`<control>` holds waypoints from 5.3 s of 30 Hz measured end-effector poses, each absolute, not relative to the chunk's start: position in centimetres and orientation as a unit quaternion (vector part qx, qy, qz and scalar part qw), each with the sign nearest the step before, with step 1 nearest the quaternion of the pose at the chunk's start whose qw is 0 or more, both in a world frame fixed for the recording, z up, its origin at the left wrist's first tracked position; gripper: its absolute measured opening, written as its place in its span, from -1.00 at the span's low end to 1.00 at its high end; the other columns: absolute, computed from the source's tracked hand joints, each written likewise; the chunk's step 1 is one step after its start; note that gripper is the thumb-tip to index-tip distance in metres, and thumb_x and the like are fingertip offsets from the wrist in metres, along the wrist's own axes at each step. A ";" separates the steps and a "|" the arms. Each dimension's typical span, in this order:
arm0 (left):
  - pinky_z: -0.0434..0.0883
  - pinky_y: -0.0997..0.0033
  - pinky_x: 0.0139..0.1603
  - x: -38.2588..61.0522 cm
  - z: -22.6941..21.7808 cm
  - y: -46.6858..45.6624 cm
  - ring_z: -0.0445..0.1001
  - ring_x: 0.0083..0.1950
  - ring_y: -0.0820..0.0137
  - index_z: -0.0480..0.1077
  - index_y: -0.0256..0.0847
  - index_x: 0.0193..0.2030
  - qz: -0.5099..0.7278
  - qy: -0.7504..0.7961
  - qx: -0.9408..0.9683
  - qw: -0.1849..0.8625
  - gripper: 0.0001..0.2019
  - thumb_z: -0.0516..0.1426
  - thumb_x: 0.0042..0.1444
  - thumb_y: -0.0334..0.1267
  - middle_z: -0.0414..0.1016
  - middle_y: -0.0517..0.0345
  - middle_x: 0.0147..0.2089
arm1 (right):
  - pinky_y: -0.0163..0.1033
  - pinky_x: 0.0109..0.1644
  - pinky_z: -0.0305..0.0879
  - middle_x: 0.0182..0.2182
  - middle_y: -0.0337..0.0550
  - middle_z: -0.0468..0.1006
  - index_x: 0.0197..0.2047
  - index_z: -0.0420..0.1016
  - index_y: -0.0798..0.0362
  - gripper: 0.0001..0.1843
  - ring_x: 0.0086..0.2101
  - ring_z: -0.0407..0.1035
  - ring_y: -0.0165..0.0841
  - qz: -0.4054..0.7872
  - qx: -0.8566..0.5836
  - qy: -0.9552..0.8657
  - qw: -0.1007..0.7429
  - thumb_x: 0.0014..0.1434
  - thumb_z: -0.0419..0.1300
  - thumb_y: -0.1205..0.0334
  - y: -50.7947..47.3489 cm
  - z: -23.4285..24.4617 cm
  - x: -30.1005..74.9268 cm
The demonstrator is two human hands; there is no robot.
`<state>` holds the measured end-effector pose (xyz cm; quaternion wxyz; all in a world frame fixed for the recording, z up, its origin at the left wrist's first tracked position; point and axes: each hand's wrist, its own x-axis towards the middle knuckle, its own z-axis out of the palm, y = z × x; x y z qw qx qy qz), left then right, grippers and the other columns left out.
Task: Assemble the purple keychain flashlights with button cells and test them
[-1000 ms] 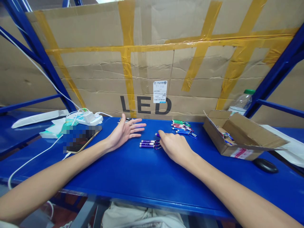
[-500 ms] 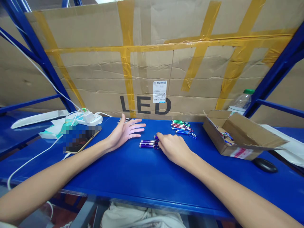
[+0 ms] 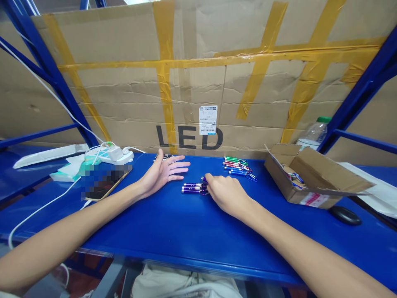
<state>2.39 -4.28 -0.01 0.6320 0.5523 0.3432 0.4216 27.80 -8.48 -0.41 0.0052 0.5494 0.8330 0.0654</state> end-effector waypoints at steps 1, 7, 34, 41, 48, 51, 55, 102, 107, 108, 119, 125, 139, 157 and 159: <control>0.35 -0.11 0.40 2.4 0.0 -4.3 0.38 0.48 -0.09 0.33 -0.22 0.48 0.421 0.344 0.553 0.632 -0.12 -0.30 0.44 0.42 0.43 -0.27 0.46 | -0.20 -0.26 0.25 -0.06 0.06 0.73 0.24 0.40 0.06 -0.67 -0.13 0.66 -0.05 0.066 0.546 0.835 0.003 0.57 -0.07 0.22 -8.5 -0.4 27.9; 0.36 -0.09 0.39 2.4 -0.2 -4.2 0.39 0.47 -0.07 0.33 -0.19 0.47 0.417 0.338 0.558 0.633 -0.14 -0.30 0.45 0.41 0.43 -0.24 0.46 | -0.20 -0.28 0.22 -0.07 0.02 0.73 0.22 0.42 0.04 -0.69 -0.12 0.66 -0.04 0.068 0.547 0.834 -0.008 0.56 -0.02 0.22 -8.5 -0.5 27.8; 0.46 0.03 0.23 2.3 -0.8 -3.7 0.46 0.38 -0.05 0.33 -0.23 0.44 0.418 0.349 0.573 0.612 -0.15 -0.25 0.44 0.42 0.50 -0.26 0.39 | -0.28 -0.30 0.20 -0.37 -0.23 0.63 -0.21 0.47 0.00 -0.69 -0.40 0.48 -0.31 -0.132 0.331 0.930 -0.089 0.47 0.28 -0.05 -9.1 0.0 27.6; 0.47 0.06 0.19 2.2 -0.9 -3.6 0.48 0.36 -0.04 0.35 -0.23 0.43 0.422 0.350 0.571 0.611 -0.15 -0.24 0.44 0.43 0.51 -0.26 0.38 | -0.18 -0.06 0.40 -0.03 -0.05 0.65 0.20 0.50 -0.01 -0.69 -0.11 0.58 -0.20 -0.061 0.314 0.940 -0.120 0.61 0.03 0.08 -8.7 -0.8 27.8; 0.48 0.08 0.17 2.3 -0.9 -3.7 0.49 0.34 -0.03 0.37 -0.20 0.41 0.421 0.352 0.574 0.608 -0.16 -0.22 0.43 0.43 0.53 -0.24 0.36 | -0.07 0.00 0.48 -0.01 0.02 0.56 0.19 0.47 0.02 -0.75 -0.06 0.53 -0.12 -0.036 0.338 0.935 -0.106 0.56 0.12 0.14 -8.7 -1.0 27.9; 0.48 0.07 0.18 2.3 -0.8 -3.7 0.49 0.34 -0.03 0.37 -0.21 0.42 0.422 0.355 0.573 0.607 -0.15 -0.22 0.43 0.44 0.53 -0.25 0.36 | -0.06 0.00 0.47 -0.04 0.00 0.52 0.05 0.46 0.02 -0.82 -0.07 0.47 -0.12 -0.038 0.347 0.931 -0.107 0.54 0.16 0.11 -8.7 -0.9 28.0; 0.48 0.06 0.18 2.3 -0.8 -3.6 0.48 0.35 -0.04 0.37 -0.22 0.42 0.422 0.354 0.574 0.607 -0.13 -0.21 0.41 0.46 0.52 -0.26 0.36 | -0.03 0.00 0.42 -0.05 0.02 0.49 0.00 0.45 0.02 -0.81 -0.08 0.39 -0.11 -0.022 0.326 0.939 -0.108 0.58 0.05 0.16 -8.6 -1.0 28.0; 0.48 0.08 0.17 2.3 -0.7 -3.8 0.49 0.34 -0.03 0.35 -0.24 0.43 0.425 0.351 0.568 0.611 -0.14 -0.23 0.43 0.44 0.50 -0.28 0.38 | -0.17 -0.18 0.35 -0.16 -0.02 0.70 0.07 0.42 0.02 -0.82 -0.21 0.61 -0.16 -0.068 0.394 0.905 -0.146 0.55 0.03 0.23 -8.6 -0.6 27.9; 0.48 0.11 0.14 2.3 -0.7 -3.8 0.49 0.33 -0.04 0.36 -0.23 0.42 0.429 0.347 0.563 0.615 -0.15 -0.19 0.42 0.45 0.51 -0.28 0.37 | -0.15 -0.16 0.42 -0.11 0.04 0.73 0.19 0.42 0.06 -0.72 -0.19 0.65 -0.12 -0.047 0.426 0.888 -0.168 0.57 0.01 0.18 -8.3 -0.9 28.2; 0.48 0.10 0.14 2.3 -0.7 -3.8 0.49 0.33 -0.04 0.36 -0.23 0.42 0.428 0.347 0.563 0.615 -0.14 -0.18 0.41 0.45 0.51 -0.28 0.37 | -0.13 -0.13 0.44 -0.06 0.05 0.73 0.21 0.43 0.05 -0.71 -0.15 0.65 -0.11 -0.046 0.415 0.892 -0.175 0.56 0.02 0.19 -8.3 -0.9 28.2; 0.49 0.09 0.15 2.3 -0.8 -3.7 0.50 0.33 -0.03 0.37 -0.22 0.42 0.426 0.349 0.565 0.615 -0.14 -0.22 0.42 0.45 0.52 -0.26 0.36 | -0.06 0.01 0.56 0.11 0.10 0.70 0.28 0.48 0.06 -0.63 -0.01 0.66 -0.10 -0.004 0.368 0.893 -0.258 0.56 0.00 0.18 -8.0 -1.6 28.4; 0.49 0.10 0.14 2.3 -0.7 -3.7 0.50 0.32 -0.02 0.37 -0.22 0.41 0.429 0.349 0.566 0.612 -0.15 -0.20 0.42 0.45 0.52 -0.26 0.36 | -0.12 -0.03 0.52 0.00 0.04 0.74 0.18 0.55 0.03 -0.69 -0.09 0.67 -0.13 -0.016 0.373 0.909 -0.186 0.54 0.05 0.20 -7.9 -1.0 28.7; 0.50 0.17 0.08 2.4 -0.5 -3.8 0.50 0.31 -0.02 0.34 -0.28 0.43 0.430 0.350 0.558 0.617 -0.14 -0.21 0.44 0.43 0.51 -0.30 0.36 | -0.15 -0.09 0.48 0.02 0.07 0.70 0.21 0.44 0.03 -0.69 -0.10 0.65 -0.13 0.014 0.401 0.904 -0.145 0.59 -0.06 0.21 -7.9 -1.3 28.6; 0.50 0.13 0.12 2.3 -0.7 -3.7 0.50 0.32 -0.02 0.37 -0.25 0.42 0.426 0.351 0.566 0.612 -0.13 -0.20 0.42 0.45 0.52 -0.27 0.37 | -0.17 -0.09 0.52 0.01 -0.01 0.75 0.23 0.53 -0.02 -0.65 -0.11 0.68 -0.15 0.044 0.404 0.899 -0.162 0.59 -0.02 0.17 -8.0 -1.3 28.5; 0.50 0.13 0.11 2.3 -0.7 -3.7 0.50 0.32 -0.02 0.36 -0.25 0.42 0.428 0.349 0.563 0.615 -0.13 -0.20 0.42 0.45 0.52 -0.28 0.36 | -0.13 -0.10 0.55 0.05 0.01 0.74 0.27 0.50 0.01 -0.62 -0.08 0.69 -0.12 0.054 0.414 0.893 -0.170 0.59 -0.04 0.17 -7.9 -1.5 28.5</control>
